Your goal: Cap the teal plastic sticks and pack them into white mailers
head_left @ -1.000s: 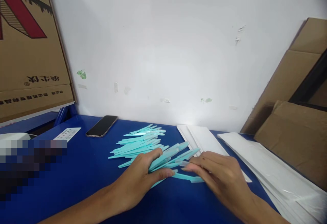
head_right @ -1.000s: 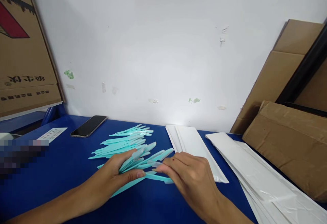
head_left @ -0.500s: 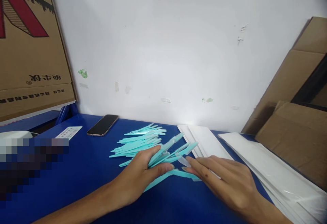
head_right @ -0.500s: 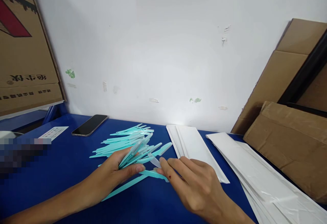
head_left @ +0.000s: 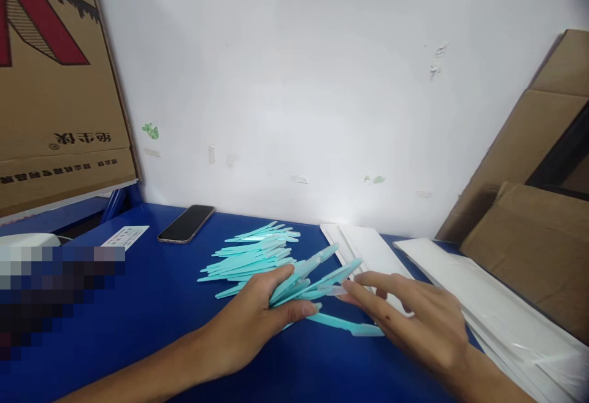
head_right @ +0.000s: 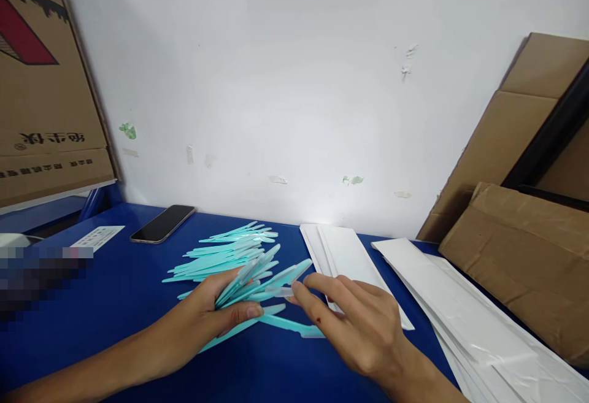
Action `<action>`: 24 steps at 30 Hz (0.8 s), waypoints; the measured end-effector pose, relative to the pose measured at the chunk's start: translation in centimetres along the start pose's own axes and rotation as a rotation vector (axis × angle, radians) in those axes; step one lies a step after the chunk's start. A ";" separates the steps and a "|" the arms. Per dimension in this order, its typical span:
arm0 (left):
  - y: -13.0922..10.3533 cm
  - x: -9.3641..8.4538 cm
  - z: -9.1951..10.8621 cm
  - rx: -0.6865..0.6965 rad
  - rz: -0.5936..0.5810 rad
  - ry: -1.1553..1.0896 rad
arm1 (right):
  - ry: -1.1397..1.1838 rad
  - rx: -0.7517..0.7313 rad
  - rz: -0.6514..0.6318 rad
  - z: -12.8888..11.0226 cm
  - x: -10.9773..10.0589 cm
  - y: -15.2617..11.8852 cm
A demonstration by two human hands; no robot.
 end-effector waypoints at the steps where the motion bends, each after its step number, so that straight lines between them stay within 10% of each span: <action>1: 0.0 0.1 0.1 0.000 -0.010 -0.004 | 0.001 0.008 0.003 0.1 0.1 0.1; 24: -0.2 1.7 1.1 0.043 -0.178 -0.116 | 0.208 0.096 -0.104 0.1 2.6 -0.9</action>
Point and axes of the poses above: each hand's wrist, its own y-axis towards the middle knuckle, its own x-axis out of the palm, z = x × y, the point moved 10 cm from there along y, towards the middle knuckle, and after that the axes turned 5 degrees about y, right-handed, at the moved point
